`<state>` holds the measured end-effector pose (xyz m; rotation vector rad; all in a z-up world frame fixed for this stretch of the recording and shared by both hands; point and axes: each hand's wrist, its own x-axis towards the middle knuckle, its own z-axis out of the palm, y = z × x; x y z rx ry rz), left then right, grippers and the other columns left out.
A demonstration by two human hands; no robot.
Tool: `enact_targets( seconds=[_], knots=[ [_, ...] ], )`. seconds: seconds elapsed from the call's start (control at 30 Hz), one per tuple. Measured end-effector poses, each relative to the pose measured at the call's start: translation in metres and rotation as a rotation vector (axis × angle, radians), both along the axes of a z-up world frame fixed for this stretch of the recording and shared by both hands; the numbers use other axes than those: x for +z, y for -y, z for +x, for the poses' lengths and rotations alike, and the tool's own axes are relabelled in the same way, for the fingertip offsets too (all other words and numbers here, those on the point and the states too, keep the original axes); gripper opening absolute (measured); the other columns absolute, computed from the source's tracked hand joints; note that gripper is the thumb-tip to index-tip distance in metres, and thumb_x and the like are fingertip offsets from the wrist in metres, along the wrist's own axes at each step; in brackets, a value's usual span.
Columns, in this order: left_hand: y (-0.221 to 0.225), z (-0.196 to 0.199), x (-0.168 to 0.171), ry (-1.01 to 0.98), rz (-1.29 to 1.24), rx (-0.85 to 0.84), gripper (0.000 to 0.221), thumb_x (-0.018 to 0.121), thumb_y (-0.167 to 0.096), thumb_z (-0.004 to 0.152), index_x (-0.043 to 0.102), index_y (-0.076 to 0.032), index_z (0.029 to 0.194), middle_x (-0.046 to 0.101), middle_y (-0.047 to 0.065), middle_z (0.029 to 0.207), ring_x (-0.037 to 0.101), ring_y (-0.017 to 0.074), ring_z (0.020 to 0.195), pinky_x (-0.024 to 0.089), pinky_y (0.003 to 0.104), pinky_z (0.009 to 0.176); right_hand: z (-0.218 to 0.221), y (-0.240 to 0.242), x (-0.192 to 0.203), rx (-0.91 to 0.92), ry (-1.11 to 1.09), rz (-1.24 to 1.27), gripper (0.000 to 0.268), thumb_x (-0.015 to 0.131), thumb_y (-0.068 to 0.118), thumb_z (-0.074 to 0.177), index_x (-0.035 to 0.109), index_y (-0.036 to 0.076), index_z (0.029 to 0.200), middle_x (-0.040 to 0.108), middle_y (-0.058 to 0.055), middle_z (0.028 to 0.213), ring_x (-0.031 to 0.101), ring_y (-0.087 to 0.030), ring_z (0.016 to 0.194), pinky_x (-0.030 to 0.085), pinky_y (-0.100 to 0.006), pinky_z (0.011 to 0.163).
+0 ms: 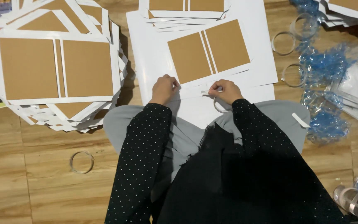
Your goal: Applying double-sided tape to cardboard cutouts and peeling the adhesive backing
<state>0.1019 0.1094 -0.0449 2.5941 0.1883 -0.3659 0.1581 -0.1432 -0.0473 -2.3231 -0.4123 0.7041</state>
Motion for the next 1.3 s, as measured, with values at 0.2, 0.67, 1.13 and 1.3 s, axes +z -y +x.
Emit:
enact_targets(
  seconds=[0.2, 0.67, 1.13, 1.3],
  knots=[
    [0.007, 0.008, -0.008, 0.032, 0.024, -0.025, 0.011, 0.066, -0.013, 0.074, 0.063, -0.014, 0.084, 0.055, 0.004, 0.093, 0.056, 0.0263, 0.091, 0.05, 0.037, 0.075, 0.012, -0.05, 0.001, 0.056, -0.012, -0.085, 0.013, 0.068, 0.033, 0.073, 0.067, 0.024, 0.082, 0.065, 0.003, 0.087, 0.06, -0.023, 0.093, 0.047, -0.037, 0.081],
    [0.007, 0.028, -0.017, -0.077, -0.059, -0.004, 0.017, 0.069, -0.013, 0.071, 0.059, -0.017, 0.084, 0.048, 0.001, 0.091, 0.049, 0.0244, 0.094, 0.047, 0.036, 0.078, 0.039, -0.082, -0.014, 0.148, -0.025, -0.288, 0.019, 0.065, 0.041, 0.067, 0.067, 0.025, 0.075, 0.064, 0.003, 0.077, 0.062, -0.023, 0.086, 0.049, -0.038, 0.076],
    [0.009, 0.029, -0.007, -0.126, -0.072, -0.001, 0.017, 0.07, -0.012, 0.071, 0.059, -0.017, 0.083, 0.048, 0.003, 0.091, 0.048, 0.0258, 0.094, 0.048, 0.037, 0.078, 0.033, -0.083, -0.004, 0.114, -0.032, -0.27, 0.017, 0.062, 0.038, 0.065, 0.067, 0.024, 0.073, 0.063, 0.003, 0.077, 0.061, -0.022, 0.086, 0.048, -0.038, 0.077],
    [0.01, 0.029, -0.009, -0.112, -0.057, -0.003, 0.016, 0.07, -0.015, 0.072, 0.059, -0.018, 0.083, 0.047, 0.003, 0.092, 0.048, 0.0269, 0.096, 0.048, 0.038, 0.079, 0.031, -0.081, -0.002, 0.113, -0.004, -0.218, 0.017, 0.061, 0.036, 0.066, 0.067, 0.022, 0.073, 0.061, 0.001, 0.075, 0.061, -0.024, 0.083, 0.049, -0.039, 0.076]
  ],
)
